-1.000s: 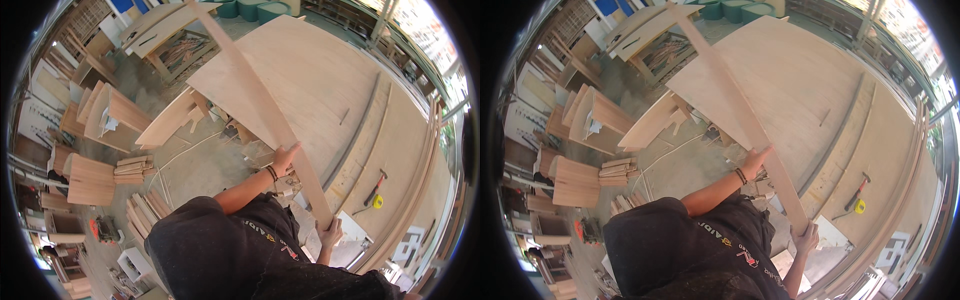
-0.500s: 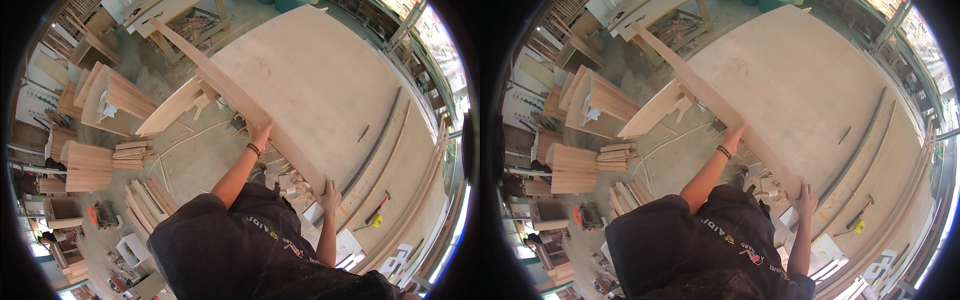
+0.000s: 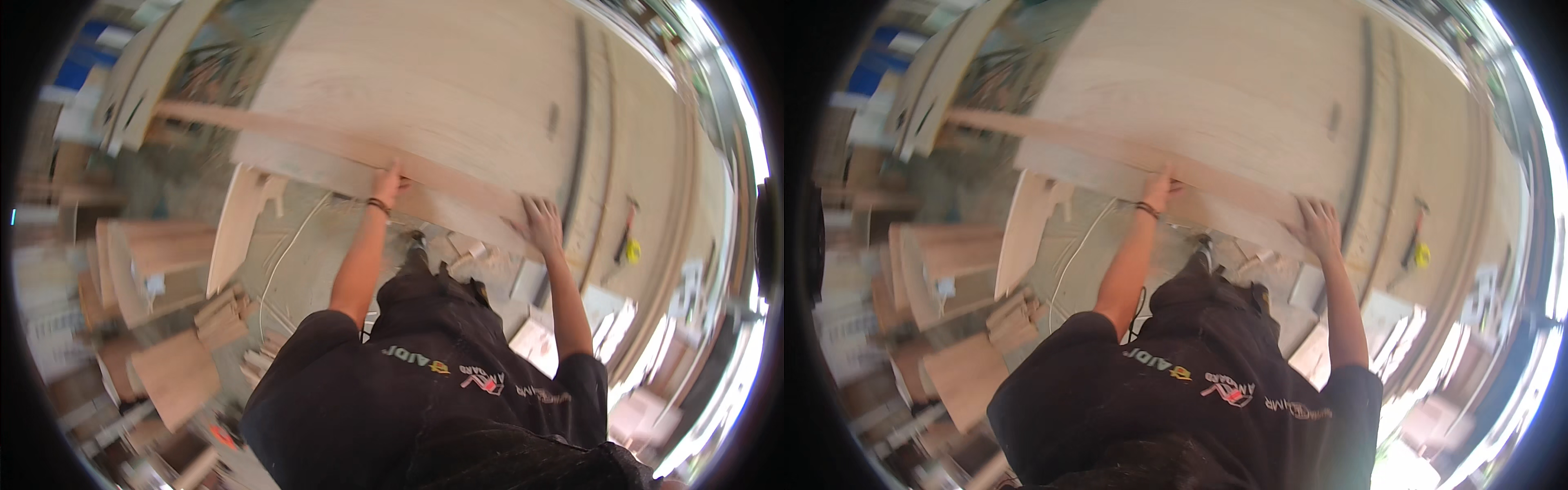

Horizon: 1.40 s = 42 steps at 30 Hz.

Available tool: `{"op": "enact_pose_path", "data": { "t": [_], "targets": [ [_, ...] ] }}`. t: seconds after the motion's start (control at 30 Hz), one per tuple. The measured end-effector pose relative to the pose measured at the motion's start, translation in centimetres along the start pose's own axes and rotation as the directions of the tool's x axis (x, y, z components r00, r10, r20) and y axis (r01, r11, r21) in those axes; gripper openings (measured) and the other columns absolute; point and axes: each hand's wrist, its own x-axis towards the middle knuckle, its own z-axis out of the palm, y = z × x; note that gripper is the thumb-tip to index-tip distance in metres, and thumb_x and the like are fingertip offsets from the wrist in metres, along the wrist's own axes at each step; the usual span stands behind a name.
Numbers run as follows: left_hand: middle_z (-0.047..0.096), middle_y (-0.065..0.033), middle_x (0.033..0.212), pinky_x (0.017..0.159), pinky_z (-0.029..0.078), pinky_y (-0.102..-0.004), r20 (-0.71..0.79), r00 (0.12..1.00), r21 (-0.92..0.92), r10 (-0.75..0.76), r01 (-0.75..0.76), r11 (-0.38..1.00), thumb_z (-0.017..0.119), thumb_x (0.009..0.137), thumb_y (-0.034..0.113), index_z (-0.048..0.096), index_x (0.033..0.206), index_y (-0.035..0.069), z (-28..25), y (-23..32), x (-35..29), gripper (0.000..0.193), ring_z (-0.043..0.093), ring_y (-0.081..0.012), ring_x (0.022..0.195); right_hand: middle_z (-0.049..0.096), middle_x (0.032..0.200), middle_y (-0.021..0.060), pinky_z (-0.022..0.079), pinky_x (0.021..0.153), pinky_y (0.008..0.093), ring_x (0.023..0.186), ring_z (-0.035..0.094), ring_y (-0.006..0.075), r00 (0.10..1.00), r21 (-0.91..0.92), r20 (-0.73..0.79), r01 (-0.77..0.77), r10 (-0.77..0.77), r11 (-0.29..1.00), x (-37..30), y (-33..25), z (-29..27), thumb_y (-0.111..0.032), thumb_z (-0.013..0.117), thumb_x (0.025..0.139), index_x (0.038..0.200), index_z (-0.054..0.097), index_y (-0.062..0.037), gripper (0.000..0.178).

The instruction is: The person uses a tape measure to mark a piece of wood, hammers a nail, and sorts through wood scraps on the floor.

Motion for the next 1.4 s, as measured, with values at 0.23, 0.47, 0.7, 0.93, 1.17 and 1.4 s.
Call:
{"op": "enact_pose_path", "data": {
  "t": [0.23, 0.47, 0.7, 0.93, 1.17, 1.4],
  "targets": [
    [0.074, -0.0211, 0.083, 0.055, 0.063, -0.0339, 0.079, 0.982, 0.495, -0.169, 0.109, 0.862, 0.044, 0.109, 0.05, 0.062, 0.1, -0.008, 2.7, 2.3, 0.0, 0.061, 0.074, -0.0254, 0.066, 0.06, 0.137, 0.0079, 0.031, 0.113, 0.0486, 0.128, 0.052, 0.0273, 0.954, -0.247, 0.092, -0.256, 0.285, 0.935, -0.6, 2.8, 1.9, -0.049, 0.075, 0.085, 0.144, 0.056, -0.0158, 0.07],
    [0.074, -0.023, 0.086, 0.059, 0.065, -0.0367, 0.093, 0.975, 0.447, -0.202, 0.14, 0.883, 0.045, 0.11, 0.042, 0.063, 0.098, -0.01, 5.3, 3.0, 0.3, 0.056, 0.074, -0.0257, 0.066, 0.059, 0.146, -0.0016, 0.019, 0.121, 0.0553, 0.137, 0.048, 0.0212, 0.893, -0.257, 0.035, -0.426, 0.449, 0.868, -1.4, 3.7, 2.8, -0.032, 0.077, 0.084, 0.145, 0.058, -0.0195, 0.065],
    [0.075, -0.0237, 0.09, 0.062, 0.066, -0.0367, 0.092, 0.981, 0.355, -0.172, 0.129, 0.926, 0.047, 0.109, 0.041, 0.063, 0.101, -0.011, 7.0, 2.1, 0.2, 0.055, 0.074, -0.026, 0.069, 0.059, 0.146, -0.0058, 0.015, 0.122, 0.0547, 0.142, 0.042, 0.0219, 0.913, -0.221, 0.064, -0.381, 0.403, 0.898, -2.1, 6.8, 1.2, -0.029, 0.078, 0.083, 0.137, 0.065, -0.0239, 0.056],
    [0.075, -0.0203, 0.09, 0.065, 0.067, -0.0369, 0.082, 0.976, 0.341, -0.201, 0.162, 0.926, 0.05, 0.108, 0.041, 0.064, 0.103, -0.01, 6.6, 2.0, 1.1, 0.054, 0.074, -0.0239, 0.071, 0.057, 0.142, -0.0071, 0.012, 0.123, 0.0553, 0.148, 0.032, 0.0207, 0.821, -0.27, 0.169, -0.493, 0.545, 0.827, -1.3, 7.7, 0.5, -0.036, 0.078, 0.082, 0.128, 0.071, -0.0332, 0.047],
    [0.075, -0.0207, 0.09, 0.063, 0.066, -0.0372, 0.076, 0.983, 0.342, -0.168, 0.132, 0.93, 0.051, 0.108, 0.04, 0.065, 0.102, -0.01, 7.7, 2.2, 0.5, 0.052, 0.074, -0.0239, 0.07, 0.056, 0.144, -0.0087, 0.012, 0.12, 0.0612, 0.146, 0.034, 0.0233, 0.87, -0.327, 0.08, -0.439, 0.487, 0.837, -3.1, 8.8, 1.6, -0.038, 0.073, 0.088, 0.129, 0.07, -0.0335, 0.041],
    [0.076, -0.0178, 0.085, 0.057, 0.063, -0.0335, 0.076, 0.996, 0.388, -0.056, 0.022, 0.922, 0.053, 0.107, 0.041, 0.068, 0.099, -0.01, 6.9, 1.1, -1.3, 0.053, 0.074, -0.0223, 0.066, 0.053, 0.149, -0.0051, 0.008, 0.124, 0.0588, 0.15, 0.031, 0.025, 0.87, -0.394, 0.095, -0.413, 0.483, 0.821, -2.8, 7.9, 2.7, -0.034, 0.06, 0.097, 0.14, 0.063, -0.0257, 0.043]
  ]
}}
